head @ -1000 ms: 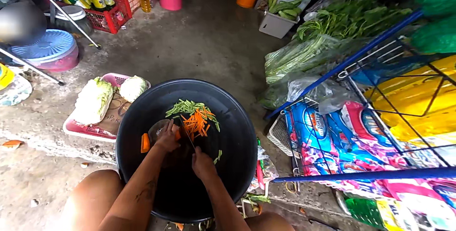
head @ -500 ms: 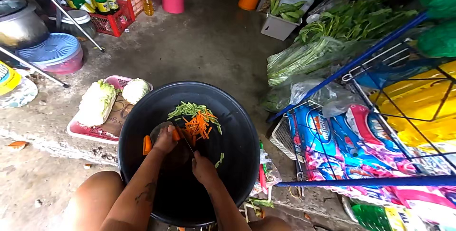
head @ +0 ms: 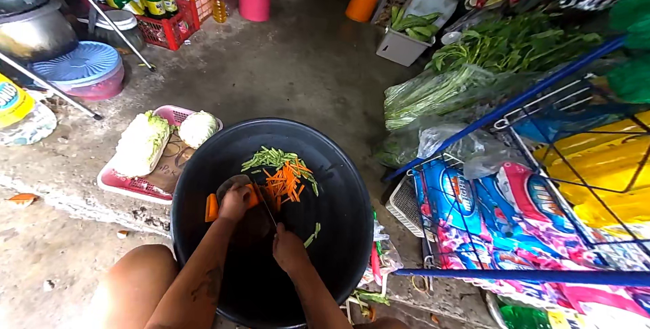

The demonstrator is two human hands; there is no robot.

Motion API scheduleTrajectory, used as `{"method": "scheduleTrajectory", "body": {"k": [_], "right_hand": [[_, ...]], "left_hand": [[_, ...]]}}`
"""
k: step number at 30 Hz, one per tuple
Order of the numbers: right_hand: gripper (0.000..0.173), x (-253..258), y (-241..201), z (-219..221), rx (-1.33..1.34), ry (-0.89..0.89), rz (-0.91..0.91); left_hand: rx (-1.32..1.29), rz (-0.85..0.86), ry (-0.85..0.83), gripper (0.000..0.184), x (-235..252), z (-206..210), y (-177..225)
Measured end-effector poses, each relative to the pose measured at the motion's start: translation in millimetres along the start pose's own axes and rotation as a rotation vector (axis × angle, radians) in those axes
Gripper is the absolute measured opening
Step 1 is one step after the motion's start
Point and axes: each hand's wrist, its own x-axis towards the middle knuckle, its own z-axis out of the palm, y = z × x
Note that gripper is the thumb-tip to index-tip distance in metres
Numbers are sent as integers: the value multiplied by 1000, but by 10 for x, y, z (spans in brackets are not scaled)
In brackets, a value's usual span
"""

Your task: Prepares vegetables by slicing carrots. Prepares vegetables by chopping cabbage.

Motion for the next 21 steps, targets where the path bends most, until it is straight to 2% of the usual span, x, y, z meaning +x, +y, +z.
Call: {"method": "scheduleTrajectory", "body": {"k": [15, 21], "right_hand": [[42, -149, -376, -15, -158, 59, 72], [49, -41, -433, -25, -123, -5, 81]], "left_hand": [[-51, -101, -24, 24, 12, -20, 123], [-37, -101, -12, 25, -5, 18, 133]]}}
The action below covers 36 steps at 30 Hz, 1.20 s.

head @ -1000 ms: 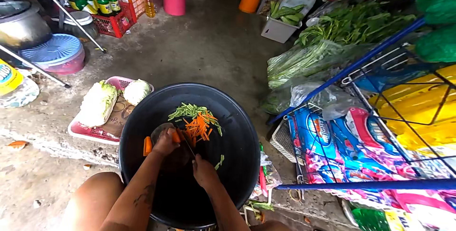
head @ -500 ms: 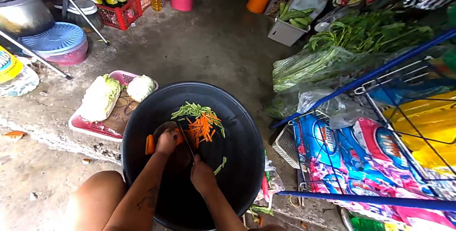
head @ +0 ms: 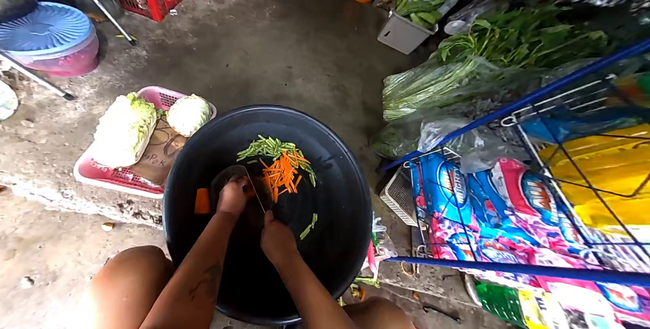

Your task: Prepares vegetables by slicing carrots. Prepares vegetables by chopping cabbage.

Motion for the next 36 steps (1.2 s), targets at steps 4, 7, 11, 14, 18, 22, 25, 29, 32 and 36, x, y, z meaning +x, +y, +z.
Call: {"method": "scheduleTrajectory", "body": {"k": [4, 7, 11, 14, 18, 22, 25, 29, 32, 36], "right_hand": [[49, 135, 58, 80, 58, -13, -29], [51, 177, 63, 113, 80, -27, -27], [51, 255, 81, 88, 144, -36, -51], [47, 283, 103, 66, 177, -34, -84], [47, 333, 96, 71, 201, -43, -87], [46, 393, 135, 64, 239, -46, -102], [49, 532, 349, -18, 415, -92, -193], [48, 586, 471, -19, 514, -88, -230], [41, 367, 279, -65, 273, 37, -207], [43, 183, 91, -89, 130, 71, -161]], "left_hand": [[-21, 25, 34, 23, -3, 14, -7], [-28, 35, 40, 22, -25, 26, -21], [-41, 46, 78, 21, -31, 56, -33], [-51, 49, 94, 21, -45, 64, -27], [-32, 24, 82, 22, -41, 52, -36], [-12, 22, 83, 23, -13, 89, -61], [-34, 47, 121, 21, -4, 68, -60], [-45, 76, 128, 20, -26, 61, -60], [-22, 70, 112, 21, -27, 67, -91], [-9, 45, 101, 22, -18, 47, -53]]}}
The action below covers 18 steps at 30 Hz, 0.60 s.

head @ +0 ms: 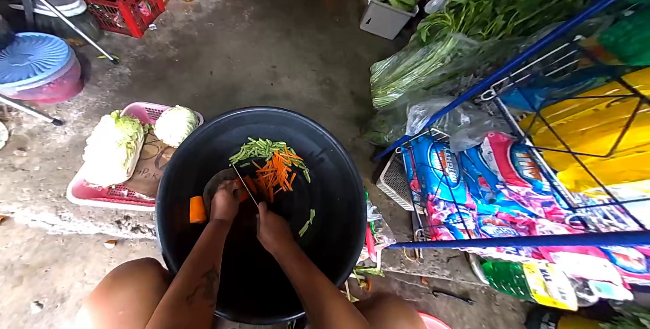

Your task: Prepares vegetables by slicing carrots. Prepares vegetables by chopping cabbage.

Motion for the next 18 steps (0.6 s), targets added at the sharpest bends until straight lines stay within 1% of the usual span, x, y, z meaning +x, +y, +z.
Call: {"method": "scheduleTrajectory", "body": {"k": [6, 13, 16, 18], "right_hand": [[43, -10, -41, 35, -59, 19, 53], [42, -7, -130, -53, -99, -25, 76], [41, 55, -163, -104, -69, -63, 71], [43, 151, -141, -53, -35, -73, 62]], "left_hand": [[11, -23, -15, 22, 11, 6, -6], [-13, -30, -29, 23, 17, -16, -14], [-27, -40, -31, 22, 16, -10, -6], [-30, -42, -24, 21, 19, -4, -12]]}}
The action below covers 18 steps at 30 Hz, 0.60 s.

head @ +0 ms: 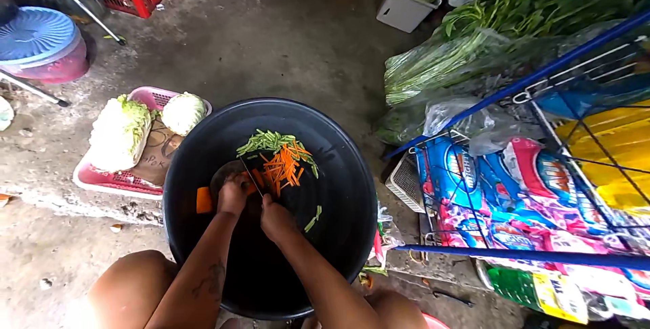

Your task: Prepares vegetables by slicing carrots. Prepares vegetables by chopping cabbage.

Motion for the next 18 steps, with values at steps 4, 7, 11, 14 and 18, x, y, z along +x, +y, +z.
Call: {"method": "scheduleTrajectory", "body": {"k": [4, 7, 11, 14, 18], "right_hand": [[45, 164, 68, 184, 63, 4, 9], [45, 230, 214, 162, 160, -17, -52], [49, 359, 509, 157, 428, -19, -126], [46, 209, 397, 96, 271, 55, -79], [42, -61, 223, 46, 76, 63, -82]], "left_hand": [[-11, 9, 31, 21, -12, 27, -21], [-20, 11, 29, 21, -28, 25, -28], [-19, 29, 32, 21, -40, 0, -6], [-8, 23, 21, 22, -45, 9, -15], [10, 33, 46, 22, -31, 41, -15]]}}
